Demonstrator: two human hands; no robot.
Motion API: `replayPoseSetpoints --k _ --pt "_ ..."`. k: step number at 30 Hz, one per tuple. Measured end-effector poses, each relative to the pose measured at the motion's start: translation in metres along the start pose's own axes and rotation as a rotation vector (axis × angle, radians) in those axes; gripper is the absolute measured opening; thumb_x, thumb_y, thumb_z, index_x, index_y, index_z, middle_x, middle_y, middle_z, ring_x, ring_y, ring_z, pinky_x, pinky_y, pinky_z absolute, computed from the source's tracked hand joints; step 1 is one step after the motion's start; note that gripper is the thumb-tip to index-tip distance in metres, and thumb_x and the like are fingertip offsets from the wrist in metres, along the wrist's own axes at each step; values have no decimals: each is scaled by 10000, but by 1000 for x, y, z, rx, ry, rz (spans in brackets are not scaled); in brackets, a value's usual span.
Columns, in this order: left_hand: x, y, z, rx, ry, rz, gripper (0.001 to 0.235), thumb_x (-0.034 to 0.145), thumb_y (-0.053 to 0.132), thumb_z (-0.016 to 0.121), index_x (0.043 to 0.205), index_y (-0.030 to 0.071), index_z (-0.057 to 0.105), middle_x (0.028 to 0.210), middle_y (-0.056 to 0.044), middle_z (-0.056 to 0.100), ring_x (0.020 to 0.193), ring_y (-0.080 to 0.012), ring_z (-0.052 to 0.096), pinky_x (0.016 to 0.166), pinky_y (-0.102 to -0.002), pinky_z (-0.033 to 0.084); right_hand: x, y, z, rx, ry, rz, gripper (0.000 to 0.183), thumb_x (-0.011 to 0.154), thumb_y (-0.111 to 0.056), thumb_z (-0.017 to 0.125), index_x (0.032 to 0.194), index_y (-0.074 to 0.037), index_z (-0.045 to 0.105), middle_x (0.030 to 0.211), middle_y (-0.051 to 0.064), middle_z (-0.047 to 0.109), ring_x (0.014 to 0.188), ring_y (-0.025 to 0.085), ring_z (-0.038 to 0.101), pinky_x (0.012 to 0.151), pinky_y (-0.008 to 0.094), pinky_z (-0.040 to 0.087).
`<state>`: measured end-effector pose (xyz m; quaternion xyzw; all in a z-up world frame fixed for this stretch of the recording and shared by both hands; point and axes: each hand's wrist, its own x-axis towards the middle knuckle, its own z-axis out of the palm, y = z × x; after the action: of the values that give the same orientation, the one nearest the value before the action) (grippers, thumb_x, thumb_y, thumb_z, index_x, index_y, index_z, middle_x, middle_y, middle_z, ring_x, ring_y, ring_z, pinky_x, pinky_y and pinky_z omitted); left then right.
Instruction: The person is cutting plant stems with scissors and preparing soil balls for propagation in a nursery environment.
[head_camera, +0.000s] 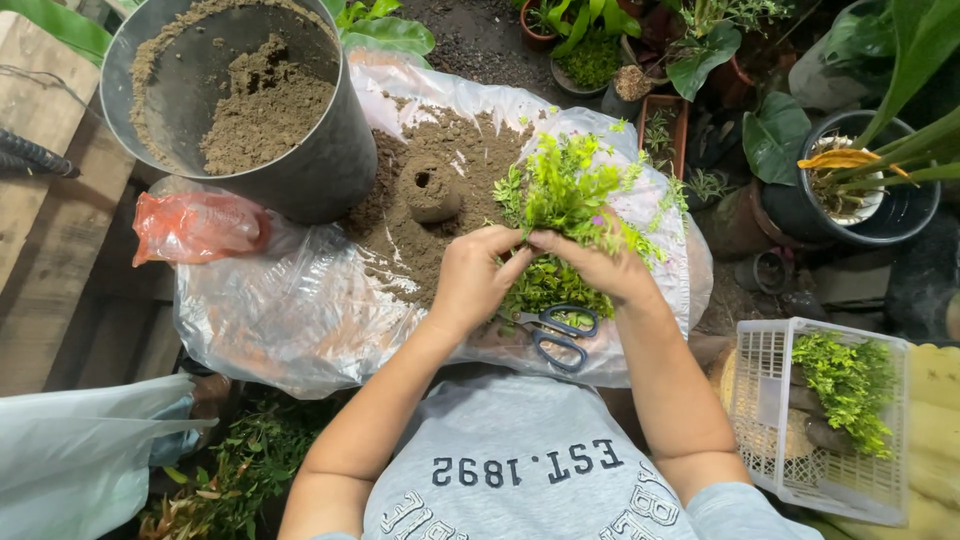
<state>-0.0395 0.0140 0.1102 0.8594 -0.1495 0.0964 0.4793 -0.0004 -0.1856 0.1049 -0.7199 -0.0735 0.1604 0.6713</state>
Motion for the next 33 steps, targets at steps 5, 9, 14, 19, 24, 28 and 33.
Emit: replayPoseSetpoints --k 5,9,14,19,24,28,33 --pt "10 -45 4 -715 -430 -460 177 947 187 778 968 12 789 784 19 678 726 -66 565 656 -254 461 4 4 -10 -26 -35 65 288 844 -165 842 1091 -59 739 998 23 748 918 138 696 791 307 581" --pt "12 -73 11 -1073 -681 -563 117 970 139 769 987 26 793 828 16 707 727 -56 566 671 -245 450 4 -7 -12 -165 -88 -22 306 818 -200 864 1069 -70 749 1000 30 764 898 148 707 790 299 603" --pt "32 -66 3 -974 -699 -444 157 891 69 768 1045 41 781 943 -12 778 845 -68 683 823 -244 552 15 -6 -22 -90 -204 -80 355 854 -192 882 1149 -40 754 1045 74 763 942 178 713 812 321 599" --pt "39 -49 -15 -904 -599 -381 240 881 74 769 1121 59 766 971 -6 773 856 -57 678 839 -244 558 2 -47 -2 61 -135 5 529 815 -207 868 1283 -43 685 1101 54 750 1010 147 720 888 296 613" --pt "22 -71 -23 -906 -274 -506 235 871 68 731 1098 52 789 900 -19 770 687 -57 605 595 -231 459 -29 -24 -15 -383 28 -111 347 857 -222 780 1143 -46 694 1038 32 722 857 139 661 706 310 548" --pt "15 -78 -13 -901 -214 -454 196 889 71 785 1084 62 777 920 -6 774 726 -32 630 619 -202 471 -51 18 25 -778 -126 -219 166 901 -233 746 1005 -105 764 982 62 747 853 198 731 762 339 595" --pt "13 -78 1 -924 -130 -494 127 866 49 841 959 49 754 761 39 661 630 -24 491 560 -205 372 -41 33 99 -1014 -269 -573 224 821 -87 627 1019 -44 724 999 102 653 892 286 693 706 402 578"
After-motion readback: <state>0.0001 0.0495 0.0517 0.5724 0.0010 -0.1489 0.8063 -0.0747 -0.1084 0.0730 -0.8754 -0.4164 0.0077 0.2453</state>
